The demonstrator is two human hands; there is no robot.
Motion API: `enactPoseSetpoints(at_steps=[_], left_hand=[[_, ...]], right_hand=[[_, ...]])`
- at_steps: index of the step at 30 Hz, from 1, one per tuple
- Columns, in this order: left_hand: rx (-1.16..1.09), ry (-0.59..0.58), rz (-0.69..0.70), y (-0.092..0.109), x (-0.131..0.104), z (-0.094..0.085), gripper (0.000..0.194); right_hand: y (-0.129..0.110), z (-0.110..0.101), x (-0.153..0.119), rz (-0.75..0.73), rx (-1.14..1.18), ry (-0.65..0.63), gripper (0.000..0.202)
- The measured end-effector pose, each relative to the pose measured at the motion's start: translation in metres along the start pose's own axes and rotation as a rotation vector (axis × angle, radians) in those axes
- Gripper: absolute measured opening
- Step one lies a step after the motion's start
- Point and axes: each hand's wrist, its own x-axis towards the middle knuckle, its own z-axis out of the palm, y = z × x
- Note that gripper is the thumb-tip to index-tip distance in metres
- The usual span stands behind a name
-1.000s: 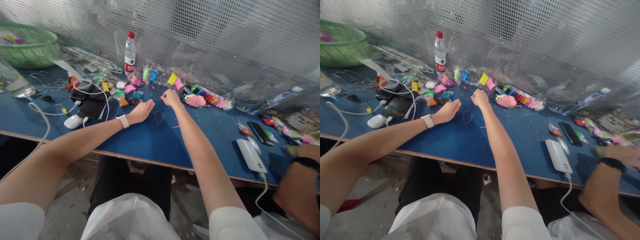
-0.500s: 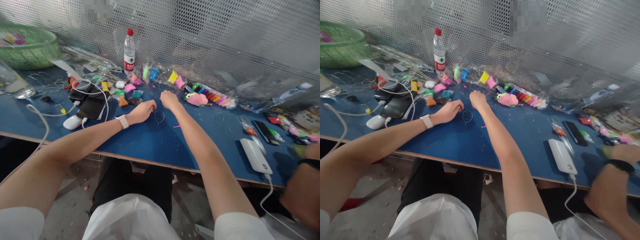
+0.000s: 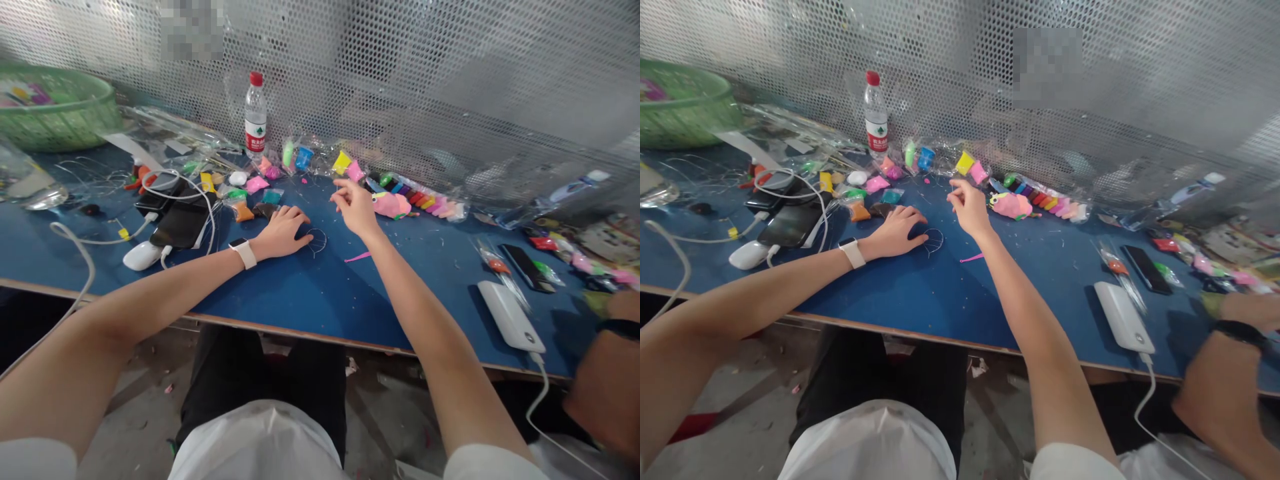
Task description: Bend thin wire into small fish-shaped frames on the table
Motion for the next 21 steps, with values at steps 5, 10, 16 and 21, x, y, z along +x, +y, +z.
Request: enactPoseSetpoints(at_steps=[5, 10, 16, 21], left_hand=[[-0.003, -0.091, 0.023, -0.001, 0.001, 0.003, 0.057], [-0.134, -0.127, 0.021, -0.008, 0.004, -0.003, 0.047], [-0.51, -0.051, -0.037, -0.012, 0.0, -0.004, 0.046], [-0.821, -0.012, -0.065, -0.005, -0.001, 0.0, 0.037]], right_hand=[[0.015, 0.0, -0.038, 0.072, 0.491, -0.058, 0.048], [0.022, 0.0, -0.057, 0.126, 0.613, -0.042, 0.068], [0.022, -0.001, -0.061, 0.06, 0.47, -0.074, 0.065], [0.017, 0.004, -0.063, 0.144, 0.697, -0.066, 0.064]])
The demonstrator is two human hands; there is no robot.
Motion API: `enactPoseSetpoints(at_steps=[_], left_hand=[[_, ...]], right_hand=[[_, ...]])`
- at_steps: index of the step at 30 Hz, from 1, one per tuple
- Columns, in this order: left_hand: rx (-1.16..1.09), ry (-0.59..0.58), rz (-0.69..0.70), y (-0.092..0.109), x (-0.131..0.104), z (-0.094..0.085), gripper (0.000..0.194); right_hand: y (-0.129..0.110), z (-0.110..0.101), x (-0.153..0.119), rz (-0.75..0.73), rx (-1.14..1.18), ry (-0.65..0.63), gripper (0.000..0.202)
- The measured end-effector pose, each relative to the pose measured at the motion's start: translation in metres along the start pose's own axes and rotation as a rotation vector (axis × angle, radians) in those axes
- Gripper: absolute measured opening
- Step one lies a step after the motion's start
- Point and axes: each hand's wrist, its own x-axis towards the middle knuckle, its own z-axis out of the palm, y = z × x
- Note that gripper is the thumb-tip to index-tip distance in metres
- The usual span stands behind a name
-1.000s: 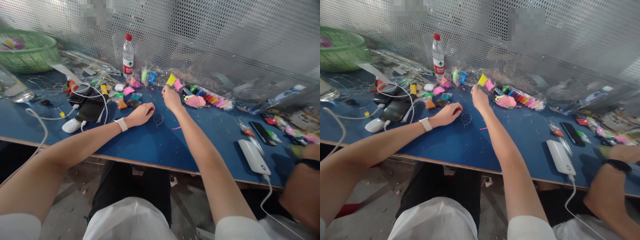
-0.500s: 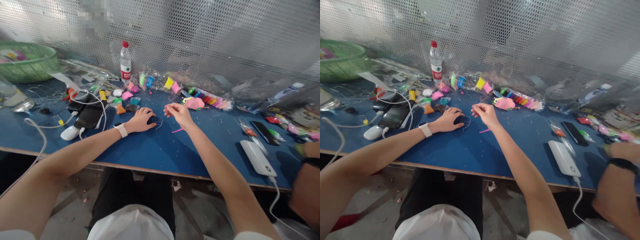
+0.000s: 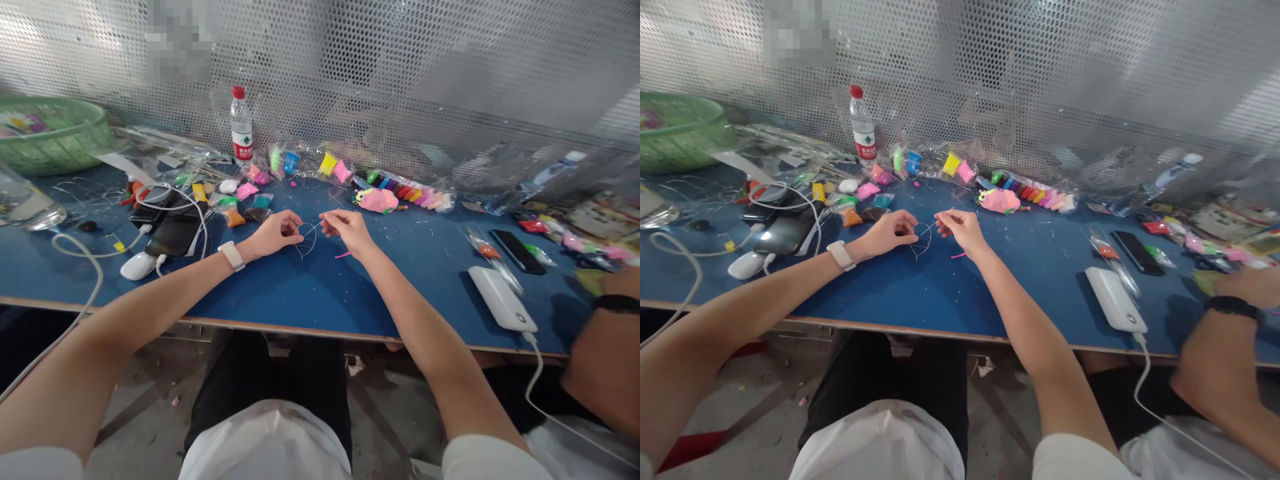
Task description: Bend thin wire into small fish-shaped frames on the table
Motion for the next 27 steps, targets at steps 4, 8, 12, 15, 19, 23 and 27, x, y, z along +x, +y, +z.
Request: enactPoseSetpoints(at_steps=[4, 8, 12, 15, 19, 23, 27], left_hand=[[-0.039, 0.042, 0.034, -0.001, 0.001, 0.002, 0.035], [-0.013, 0.054, 0.065, -0.003, 0.001, 0.002, 0.036], [-0.008, 0.088, 0.082, -0.002, 0.001, 0.002, 0.036], [0.001, 0.124, 0.122, 0.0, 0.001, 0.003, 0.036], [-0.013, 0.169, 0.16, 0.0, 0.002, 0.003, 0.035], [-0.021, 0.203, 0.195, 0.0, 0.003, 0.003, 0.034], [-0.017, 0.224, 0.179, 0.001, 0.003, 0.003, 0.033]], right_hand=[[0.002, 0.004, 0.002, 0.057, 0.125, 0.034, 0.063], [0.001, 0.003, 0.005, 0.022, 0.17, 0.147, 0.057], [-0.001, 0.008, 0.002, 0.075, 0.233, 0.153, 0.063], [0.0, 0.015, -0.001, 0.112, 0.209, 0.104, 0.065], [0.005, 0.022, -0.003, 0.102, 0.163, 0.087, 0.065], [0.008, 0.024, -0.004, 0.067, 0.127, 0.066, 0.062], [0.004, 0.024, -0.006, -0.028, 0.043, 0.063, 0.059]])
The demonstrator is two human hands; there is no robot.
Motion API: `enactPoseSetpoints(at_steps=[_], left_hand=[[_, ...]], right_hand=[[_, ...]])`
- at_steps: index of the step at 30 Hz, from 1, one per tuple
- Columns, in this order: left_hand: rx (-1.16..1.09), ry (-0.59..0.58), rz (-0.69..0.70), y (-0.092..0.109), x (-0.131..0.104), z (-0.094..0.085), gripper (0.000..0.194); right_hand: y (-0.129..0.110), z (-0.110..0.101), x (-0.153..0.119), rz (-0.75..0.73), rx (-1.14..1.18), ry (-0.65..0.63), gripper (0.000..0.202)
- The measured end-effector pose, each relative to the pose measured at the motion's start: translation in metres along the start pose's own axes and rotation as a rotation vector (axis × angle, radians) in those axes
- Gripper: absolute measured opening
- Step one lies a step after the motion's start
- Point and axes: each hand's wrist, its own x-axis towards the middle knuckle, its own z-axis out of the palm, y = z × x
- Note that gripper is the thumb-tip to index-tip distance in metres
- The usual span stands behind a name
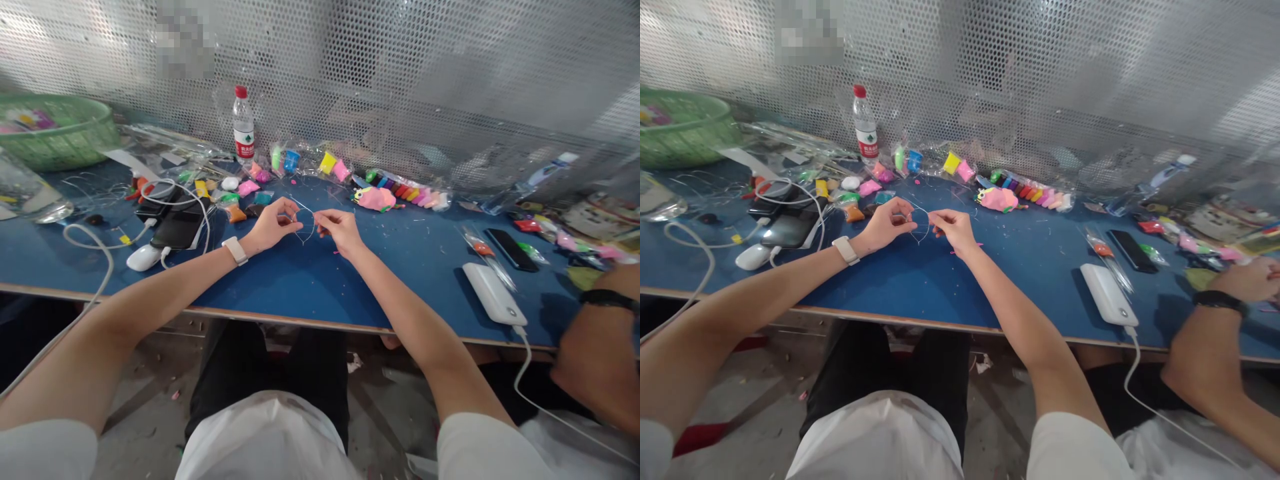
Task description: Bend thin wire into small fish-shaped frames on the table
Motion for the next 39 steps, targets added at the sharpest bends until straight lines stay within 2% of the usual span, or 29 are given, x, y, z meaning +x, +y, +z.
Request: enactPoseSetpoints(at_steps=[5, 14, 25, 28, 33, 39], left_hand=[[-0.012, -0.011, -0.046, 0.006, -0.001, 0.0, 0.032], [0.048, -0.067, -0.051, 0.013, -0.003, 0.0, 0.027], [0.049, -0.053, -0.056, 0.009, -0.001, -0.001, 0.018], [0.033, -0.055, -0.083, 0.009, -0.001, -0.001, 0.01], [-0.02, -0.048, -0.116, 0.007, 0.0, -0.001, 0.017], [-0.082, 0.02, -0.193, 0.005, -0.001, 0.0, 0.017]], right_hand=[[-0.009, -0.004, -0.002, -0.121, -0.173, -0.029, 0.047], [-0.008, -0.002, 0.001, 0.08, -0.052, -0.034, 0.046], [-0.013, 0.001, -0.001, 0.143, -0.001, -0.044, 0.048], [-0.014, 0.0, -0.001, 0.153, -0.004, -0.054, 0.047], [-0.011, -0.001, 0.0, 0.152, 0.011, -0.055, 0.047], [-0.007, 0.003, 0.001, 0.203, 0.064, -0.021, 0.044]])
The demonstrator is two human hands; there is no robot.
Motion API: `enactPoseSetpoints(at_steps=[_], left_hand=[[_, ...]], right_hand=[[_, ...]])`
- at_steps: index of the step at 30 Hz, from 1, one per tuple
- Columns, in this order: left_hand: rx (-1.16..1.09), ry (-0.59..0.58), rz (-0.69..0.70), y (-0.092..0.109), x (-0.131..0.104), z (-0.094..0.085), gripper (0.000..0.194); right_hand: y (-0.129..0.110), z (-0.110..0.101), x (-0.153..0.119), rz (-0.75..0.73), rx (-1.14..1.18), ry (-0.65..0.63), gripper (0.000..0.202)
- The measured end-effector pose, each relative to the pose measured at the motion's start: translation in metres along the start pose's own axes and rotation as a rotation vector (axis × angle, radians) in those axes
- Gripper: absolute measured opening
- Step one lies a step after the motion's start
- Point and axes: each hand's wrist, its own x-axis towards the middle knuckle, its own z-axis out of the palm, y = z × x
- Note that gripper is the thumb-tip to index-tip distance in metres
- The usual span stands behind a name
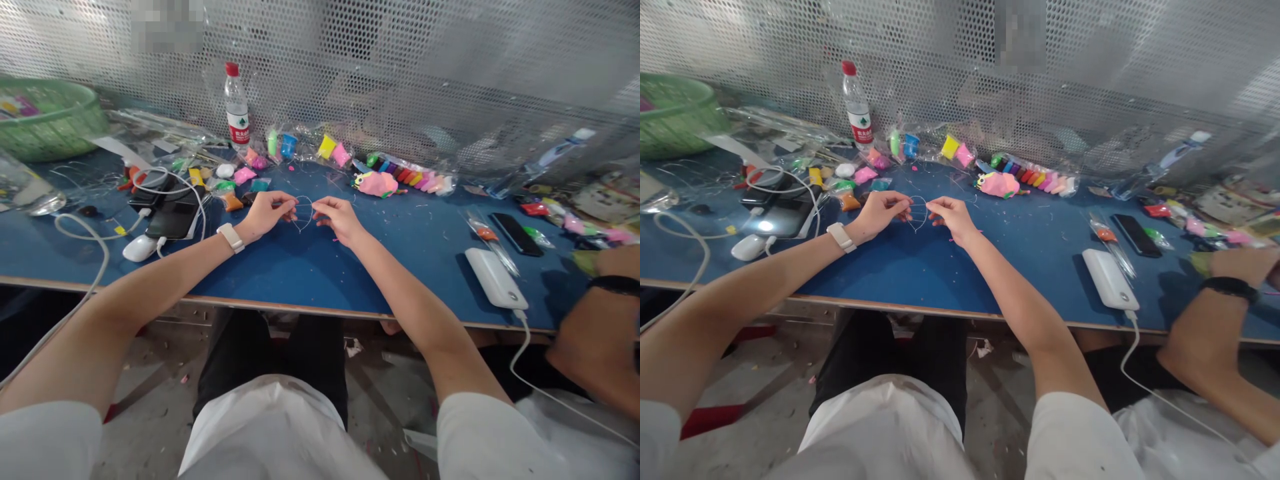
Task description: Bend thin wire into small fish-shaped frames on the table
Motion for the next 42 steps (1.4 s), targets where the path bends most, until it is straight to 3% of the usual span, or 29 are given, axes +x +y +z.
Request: enactPoseSetpoints(at_steps=[5, 9, 13, 20, 27, 42], left_hand=[[-0.035, -0.063, -0.04, 0.001, -0.002, 0.001, 0.029], [0.069, -0.14, -0.018, 0.006, -0.003, -0.003, 0.031], [0.036, -0.232, -0.089, 0.009, -0.005, -0.001, 0.032], [-0.054, -0.199, -0.112, 0.01, -0.009, 0.008, 0.024], [-0.055, -0.207, -0.109, 0.008, -0.009, 0.006, 0.026], [-0.075, -0.335, -0.137, 0.018, -0.01, 0.008, 0.015]], right_hand=[[0.003, 0.003, -0.001, 0.003, 0.086, -0.028, 0.043], [0.001, 0.002, -0.001, -0.086, -0.01, -0.012, 0.041], [-0.003, 0.003, -0.002, -0.142, -0.074, -0.003, 0.038], [-0.009, 0.004, -0.006, -0.19, -0.093, 0.009, 0.035], [-0.009, 0.003, -0.006, -0.2, -0.086, -0.008, 0.048], [-0.001, -0.003, 0.001, -0.311, -0.154, -0.093, 0.059]])
